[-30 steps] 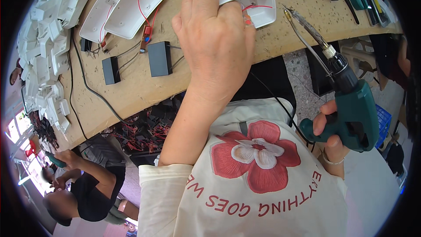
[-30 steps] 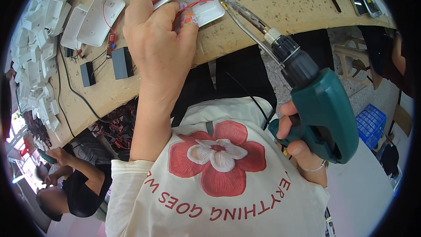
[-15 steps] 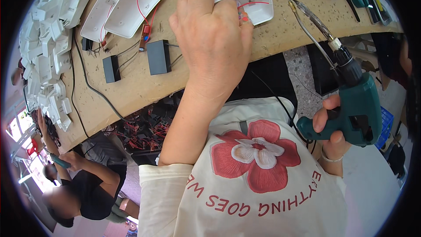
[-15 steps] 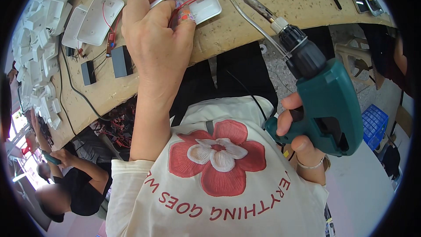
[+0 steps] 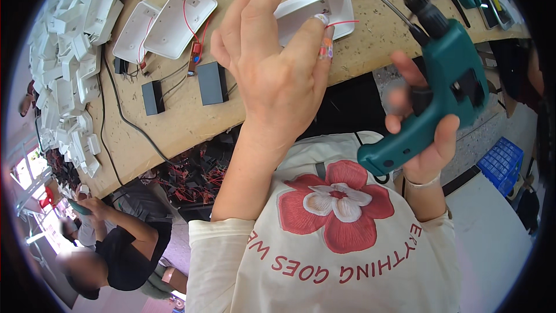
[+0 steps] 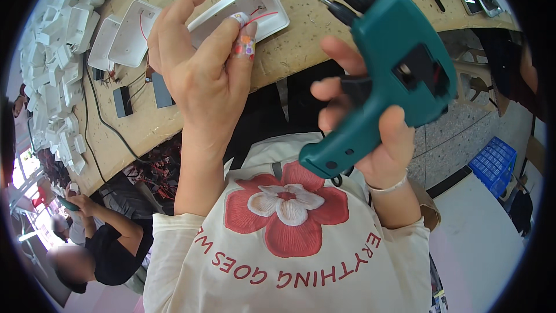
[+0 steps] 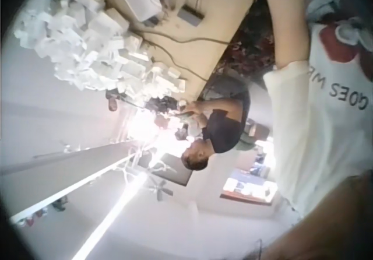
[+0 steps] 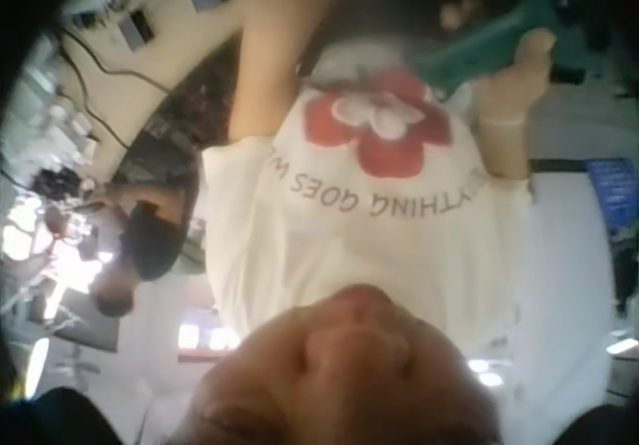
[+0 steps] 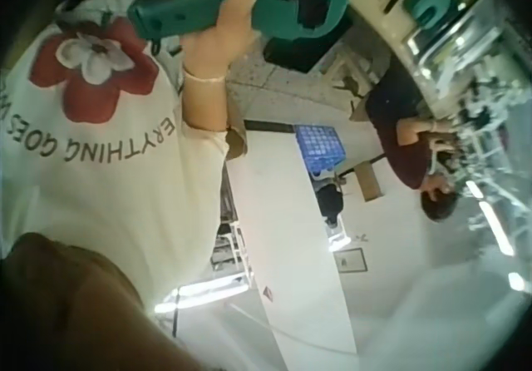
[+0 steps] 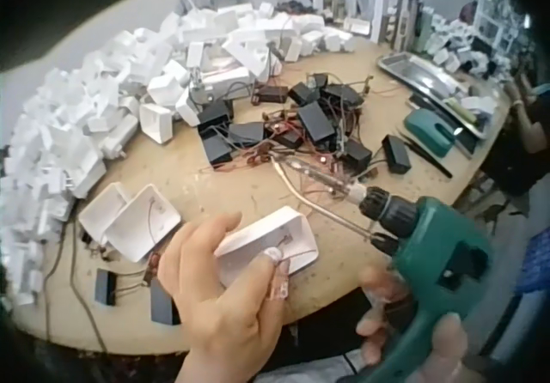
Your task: Soldering electronic components and wires into plastic housing units at a workbench.
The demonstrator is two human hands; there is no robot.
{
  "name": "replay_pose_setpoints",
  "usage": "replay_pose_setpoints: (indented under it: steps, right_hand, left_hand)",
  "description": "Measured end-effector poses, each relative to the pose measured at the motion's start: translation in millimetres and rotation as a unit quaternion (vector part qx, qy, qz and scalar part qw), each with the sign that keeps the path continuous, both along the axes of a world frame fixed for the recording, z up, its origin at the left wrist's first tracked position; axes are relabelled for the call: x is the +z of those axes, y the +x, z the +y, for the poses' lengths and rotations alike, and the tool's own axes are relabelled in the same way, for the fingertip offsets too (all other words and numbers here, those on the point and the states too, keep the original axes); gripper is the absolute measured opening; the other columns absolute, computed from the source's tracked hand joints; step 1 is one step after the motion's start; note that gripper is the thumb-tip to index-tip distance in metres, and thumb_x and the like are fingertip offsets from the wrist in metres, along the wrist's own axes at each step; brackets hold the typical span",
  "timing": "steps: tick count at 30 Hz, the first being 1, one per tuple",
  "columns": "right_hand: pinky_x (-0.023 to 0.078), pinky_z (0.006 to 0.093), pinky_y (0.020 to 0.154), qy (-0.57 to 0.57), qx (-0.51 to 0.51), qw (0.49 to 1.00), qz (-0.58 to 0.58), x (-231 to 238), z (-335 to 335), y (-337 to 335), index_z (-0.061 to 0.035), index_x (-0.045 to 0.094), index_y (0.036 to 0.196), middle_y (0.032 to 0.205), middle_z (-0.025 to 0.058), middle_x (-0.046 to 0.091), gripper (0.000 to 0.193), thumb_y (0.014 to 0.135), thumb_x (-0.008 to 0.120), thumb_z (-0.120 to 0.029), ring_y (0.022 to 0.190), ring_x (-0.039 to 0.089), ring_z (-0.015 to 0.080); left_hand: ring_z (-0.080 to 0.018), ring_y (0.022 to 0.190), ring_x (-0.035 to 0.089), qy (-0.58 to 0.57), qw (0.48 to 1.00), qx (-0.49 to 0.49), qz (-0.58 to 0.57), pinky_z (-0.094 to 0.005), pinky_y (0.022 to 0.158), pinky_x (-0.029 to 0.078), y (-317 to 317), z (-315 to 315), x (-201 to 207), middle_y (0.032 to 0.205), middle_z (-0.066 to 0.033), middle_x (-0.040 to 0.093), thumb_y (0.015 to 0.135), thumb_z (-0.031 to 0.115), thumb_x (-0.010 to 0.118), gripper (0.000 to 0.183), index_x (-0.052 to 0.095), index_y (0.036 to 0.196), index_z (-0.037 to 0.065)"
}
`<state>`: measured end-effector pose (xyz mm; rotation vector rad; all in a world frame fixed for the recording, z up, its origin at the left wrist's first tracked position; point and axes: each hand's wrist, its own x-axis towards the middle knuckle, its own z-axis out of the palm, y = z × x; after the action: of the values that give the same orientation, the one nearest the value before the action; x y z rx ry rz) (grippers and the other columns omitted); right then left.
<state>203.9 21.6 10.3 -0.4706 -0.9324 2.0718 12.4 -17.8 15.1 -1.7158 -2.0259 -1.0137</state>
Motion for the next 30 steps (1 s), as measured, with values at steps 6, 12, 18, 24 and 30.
replay_pose_setpoints:
  steps: [6, 12, 18, 24, 30]
  right_hand:
    - [0.052, 0.0307, 0.079, -0.031, 0.053, 0.996, 0.065, -2, 13, -24, -0.0058, 0.017, 0.14, 0.139, 0.029, 0.02, 0.072, 0.087, 0.051, -0.043, 0.126, 0.036, 0.0322]
    - [0.05, 0.0303, 0.079, -0.058, 0.035, 0.998, -0.003, 5, 16, -34, -0.0031, 0.021, 0.138, 0.136, 0.0284, 0.029, 0.072, 0.087, 0.05, -0.044, 0.127, 0.035, 0.0324]
    - [0.05, 0.0298, 0.079, -0.07, 0.033, 0.997, -0.011, 5, 16, -36, -0.0017, 0.023, 0.137, 0.133, 0.0271, 0.034, 0.071, 0.087, 0.049, -0.045, 0.125, 0.038, 0.0311]
    - [0.051, 0.0308, 0.079, -0.064, 0.033, 0.997, -0.005, 5, 19, -39, -0.0012, 0.023, 0.137, 0.134, 0.0269, 0.033, 0.071, 0.087, 0.049, -0.045, 0.124, 0.04, 0.0315]
    - [0.054, 0.0287, 0.069, 0.004, 0.01, 0.999, 0.039, 4, 19, -26, 0.0013, 0.024, 0.135, 0.129, 0.0248, 0.039, 0.073, 0.085, 0.054, -0.043, 0.11, 0.052, 0.0301]
  left_hand:
    - [-0.0312, 0.104, 0.046, 0.023, 0.999, -0.032, -0.002, -0.0406, 0.087, 0.028, 0, -2, -7, 0.112, -0.0123, 0.053, 0.061, 0.012, 0.07, 0.018, 0.066, 0.079, 0.01]
    - [-0.0306, 0.1, 0.047, 0.059, 0.997, -0.038, 0.017, -0.0381, 0.089, 0.03, 0, -2, -11, 0.11, -0.012, 0.055, 0.062, 0.01, 0.07, 0.019, 0.065, 0.08, 0.01]
    - [-0.0148, 0.08, 0.052, 0.127, 0.99, -0.041, 0.046, -0.0309, 0.072, 0.025, -5, 4, -18, 0.083, 0.0049, 0.058, 0.063, 0.015, 0.063, 0.009, 0.062, 0.071, 0.016]
    - [-0.011, 0.07, 0.052, 0.142, 0.988, -0.06, 0.031, -0.0304, 0.07, 0.023, -5, 6, -18, 0.07, 0.0075, 0.055, 0.06, 0.014, 0.064, 0.011, 0.061, 0.071, 0.016]
    - [-0.0146, 0.079, 0.052, 0.104, 0.994, -0.029, 0.024, -0.0351, 0.075, 0.023, -6, 4, -12, 0.082, 0.0031, 0.056, 0.057, 0.012, 0.065, 0.016, 0.061, 0.072, 0.015]
